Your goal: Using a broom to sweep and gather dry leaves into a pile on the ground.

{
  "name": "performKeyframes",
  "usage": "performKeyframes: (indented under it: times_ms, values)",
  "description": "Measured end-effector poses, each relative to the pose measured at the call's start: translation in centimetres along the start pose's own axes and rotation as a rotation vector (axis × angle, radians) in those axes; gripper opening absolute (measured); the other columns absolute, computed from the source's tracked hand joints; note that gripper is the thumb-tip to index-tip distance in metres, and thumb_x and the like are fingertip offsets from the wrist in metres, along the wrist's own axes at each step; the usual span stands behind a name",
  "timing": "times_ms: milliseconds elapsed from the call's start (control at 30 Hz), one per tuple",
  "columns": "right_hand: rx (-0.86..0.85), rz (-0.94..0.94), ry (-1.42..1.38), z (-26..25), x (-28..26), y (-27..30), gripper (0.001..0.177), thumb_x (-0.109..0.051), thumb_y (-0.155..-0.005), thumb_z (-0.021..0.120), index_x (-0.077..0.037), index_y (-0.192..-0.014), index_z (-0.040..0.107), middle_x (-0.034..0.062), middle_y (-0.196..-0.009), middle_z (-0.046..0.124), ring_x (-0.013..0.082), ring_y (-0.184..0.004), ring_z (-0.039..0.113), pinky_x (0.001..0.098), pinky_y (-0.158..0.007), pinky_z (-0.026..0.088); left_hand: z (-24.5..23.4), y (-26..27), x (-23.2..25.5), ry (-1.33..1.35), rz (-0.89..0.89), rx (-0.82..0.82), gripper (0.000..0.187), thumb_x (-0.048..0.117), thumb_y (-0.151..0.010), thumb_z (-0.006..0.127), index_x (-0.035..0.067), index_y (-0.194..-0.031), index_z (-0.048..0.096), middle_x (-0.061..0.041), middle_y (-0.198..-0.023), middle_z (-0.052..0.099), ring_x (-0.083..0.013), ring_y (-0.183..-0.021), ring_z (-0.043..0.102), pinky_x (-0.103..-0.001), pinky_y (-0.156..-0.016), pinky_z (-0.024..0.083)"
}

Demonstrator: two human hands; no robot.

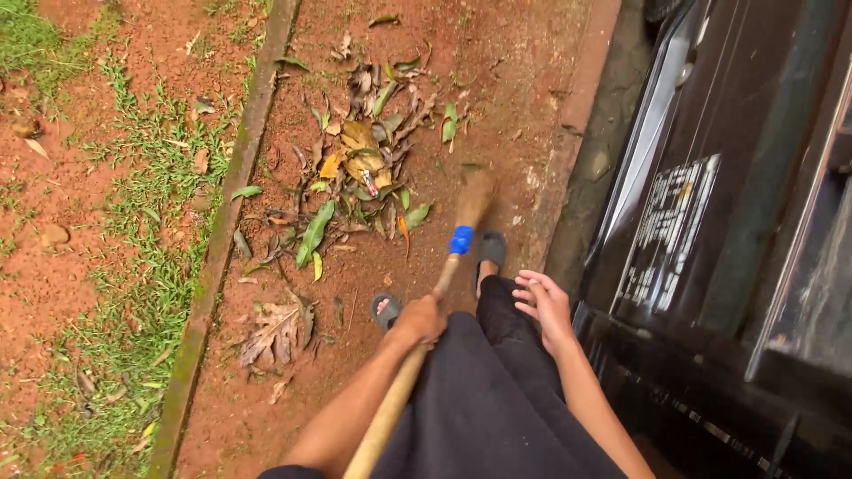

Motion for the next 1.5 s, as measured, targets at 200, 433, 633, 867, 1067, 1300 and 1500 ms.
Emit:
performKeyframes:
  times_ms: [200, 433, 633, 867, 1067, 1300, 1500]
  values:
    - [-0.084, 0.005, 0.023, -5.1, -3.3, -11.9, 0.036, -0.018, -0.104, 0.048, -0.006, -0.133, 0.065, 0.0214, -0.131, 0.066, 0.0339, -0.111, 0.068, 0.0528, -0.098, 0.054, -6.0, -0.8, -3.0, -0.061, -0.239, 0.179, 0.074, 0.028, -0.094, 0.058, 0.030, -0.162, 0.028, -0.026, -0.129, 0.070, -0.0413, -0.126, 0.064, -0.055, -0.109, 0.051]
    - [-0.246, 0.039, 0.229, -3.9, -14.3, -18.4, 0.031, -0.023, -0.105, 0.050, -0.009, -0.124, 0.070, 0.0075, -0.124, 0.073, 0.0199, -0.100, 0.071, 0.0347, -0.088, 0.059, -8.2, 5.7, 9.7, 0.814, -0.419, 0.316, 0.076, 0.020, -0.103, 0.051, 0.044, -0.166, 0.016, -0.016, -0.084, 0.068, -0.0207, -0.054, 0.058, -0.035, -0.048, 0.053]
    - [-0.521, -0.077, 0.371, 1.9, -15.1, -23.6, 0.030, -0.016, -0.106, 0.048, -0.009, -0.125, 0.069, 0.0091, -0.120, 0.074, 0.0180, -0.094, 0.072, 0.0301, -0.081, 0.061, -0.2, 1.5, 10.9, 1.036, -0.398, 0.438, 0.047, 0.013, -0.094, 0.037, 0.020, -0.137, 0.054, -0.010, -0.073, 0.053, -0.0211, -0.037, 0.045, -0.036, -0.032, 0.041]
    - [-0.699, -0.100, 0.522, 8.7, -16.3, -17.8, 0.029, -0.018, -0.106, 0.049, -0.008, -0.122, 0.070, 0.0078, -0.116, 0.074, 0.0165, -0.092, 0.072, 0.0311, -0.081, 0.060, 7.2, 7.3, 10.1, 1.566, -0.390, 0.606, 0.050, 0.023, -0.100, 0.053, 0.025, -0.150, 0.047, -0.008, -0.079, 0.051, -0.0130, -0.043, 0.042, -0.028, -0.030, 0.037]
    - [-0.829, -0.073, 0.750, 13.4, -12.7, -11.0, 0.028, -0.017, -0.107, 0.049, -0.007, -0.122, 0.071, 0.0075, -0.116, 0.074, 0.0186, -0.094, 0.072, 0.0322, -0.083, 0.060, 17.4, 14.4, -1.1, 1.556, -0.714, 0.898, 0.028, 0.024, -0.099, 0.047, 0.011, -0.122, 0.057, -0.014, -0.079, 0.065, -0.0257, -0.050, 0.062, -0.040, -0.047, 0.054]
    - [-0.946, -0.198, 0.764, 18.2, -8.2, -4.1, 0.030, -0.013, -0.104, 0.051, -0.007, -0.126, 0.070, 0.0147, -0.117, 0.073, 0.0224, -0.096, 0.072, 0.0386, -0.086, 0.061, 29.1, 19.4, -18.4, 1.553, -0.941, 1.274, 0.037, 0.013, -0.102, 0.053, -0.005, -0.134, 0.051, -0.027, -0.082, 0.061, -0.0345, -0.051, 0.063, -0.042, -0.035, 0.057]
    - [-0.866, -0.261, 0.855, 17.2, -7.2, -0.6, 0.029, -0.011, -0.105, 0.051, -0.006, -0.126, 0.070, 0.0186, -0.117, 0.072, 0.0277, -0.099, 0.072, 0.0449, -0.088, 0.059, 36.7, 9.8, -36.2, 1.788, -0.855, 1.260, 0.045, 0.008, -0.087, 0.061, -0.017, -0.124, 0.056, -0.028, -0.071, 0.064, -0.0357, -0.049, 0.067, -0.049, -0.037, 0.061]
Point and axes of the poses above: each hand's wrist, its own y-axis away from the middle knuckle, its own z-axis out of the palm, x = y × z, the point moved 8 cm from there along -y, towards the middle knuckle
